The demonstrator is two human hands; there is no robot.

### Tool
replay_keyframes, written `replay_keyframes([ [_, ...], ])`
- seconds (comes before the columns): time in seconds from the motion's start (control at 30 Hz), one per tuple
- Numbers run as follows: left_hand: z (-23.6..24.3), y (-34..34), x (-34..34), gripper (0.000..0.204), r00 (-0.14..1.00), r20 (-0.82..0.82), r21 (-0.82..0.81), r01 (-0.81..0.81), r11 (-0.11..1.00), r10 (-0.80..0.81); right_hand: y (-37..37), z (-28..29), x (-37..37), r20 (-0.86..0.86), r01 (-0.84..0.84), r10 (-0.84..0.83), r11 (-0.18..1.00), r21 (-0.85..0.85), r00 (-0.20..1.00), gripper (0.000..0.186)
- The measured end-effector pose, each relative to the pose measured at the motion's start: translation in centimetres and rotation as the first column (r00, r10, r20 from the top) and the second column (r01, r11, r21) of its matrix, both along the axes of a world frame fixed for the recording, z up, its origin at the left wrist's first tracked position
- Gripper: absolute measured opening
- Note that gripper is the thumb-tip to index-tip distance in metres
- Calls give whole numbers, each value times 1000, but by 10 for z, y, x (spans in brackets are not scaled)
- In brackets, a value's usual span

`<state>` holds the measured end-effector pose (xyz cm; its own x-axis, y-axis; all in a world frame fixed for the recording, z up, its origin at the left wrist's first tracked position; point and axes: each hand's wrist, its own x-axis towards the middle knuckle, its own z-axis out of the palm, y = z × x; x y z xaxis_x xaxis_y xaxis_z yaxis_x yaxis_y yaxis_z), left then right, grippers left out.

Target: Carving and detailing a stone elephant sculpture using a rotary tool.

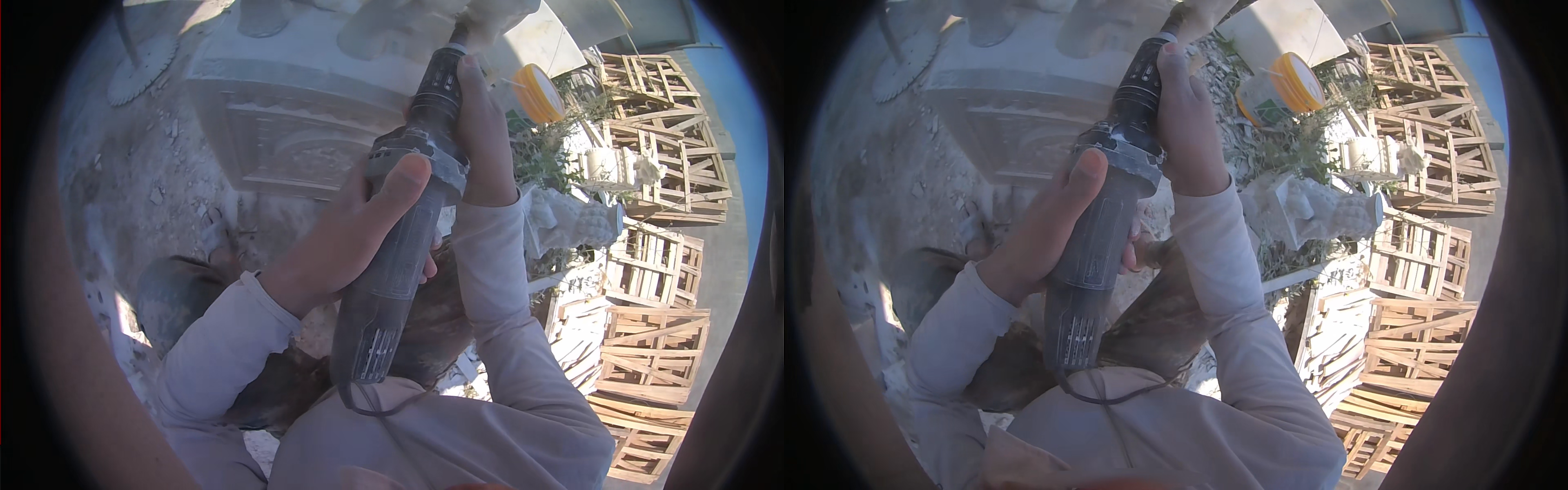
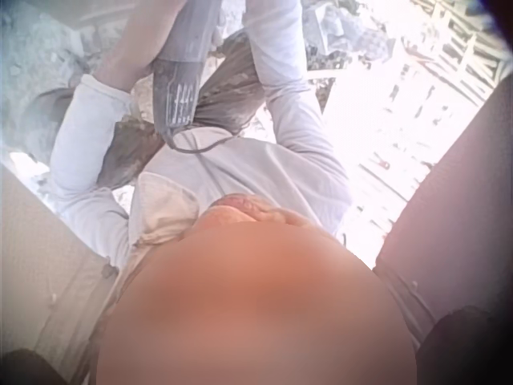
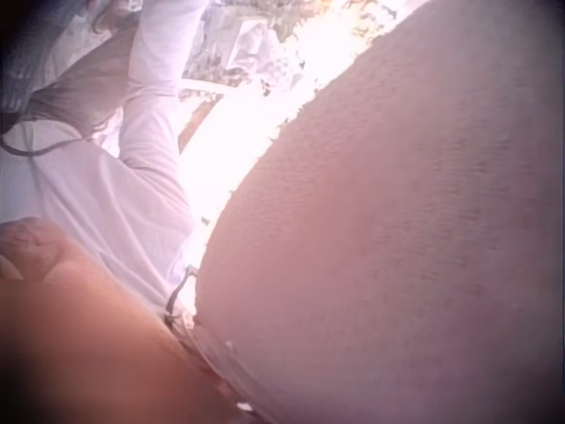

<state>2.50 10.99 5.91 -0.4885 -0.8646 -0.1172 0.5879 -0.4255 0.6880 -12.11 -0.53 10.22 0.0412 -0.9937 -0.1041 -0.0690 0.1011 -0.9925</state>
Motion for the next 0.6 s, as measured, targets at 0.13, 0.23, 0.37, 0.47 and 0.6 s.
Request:
replay_keyframes([
  [0.13, 11, 15, 6, 85, 998, -37, 6, 49, 999, -49, 12, -4, 3, 153, 9, -14, 999, 36, 988, 56],
  [0.23, 16, 22, 9, 84, 994, -70, 104, 85, 991, -78, 19, -5, 3, 315, -112, 71, 987, 113, 947, 60],
  [0.37, 18, 14, 13, 85, 993, -93, 98, 86, 991, -77, 14, -8, 6, 466, -168, 108, 982, 90, 878, 61],
  [0.47, 20, 2, 14, 84, 995, -70, 100, 72, 992, -65, 4, -9, 9, 480, -202, 145, 977, 69, 865, 58],
  [0.6, 20, -10, 17, 84, 995, -62, 108, 81, 991, -75, -1, -10, 12, 429, -129, 106, 991, 24, 897, 55],
])
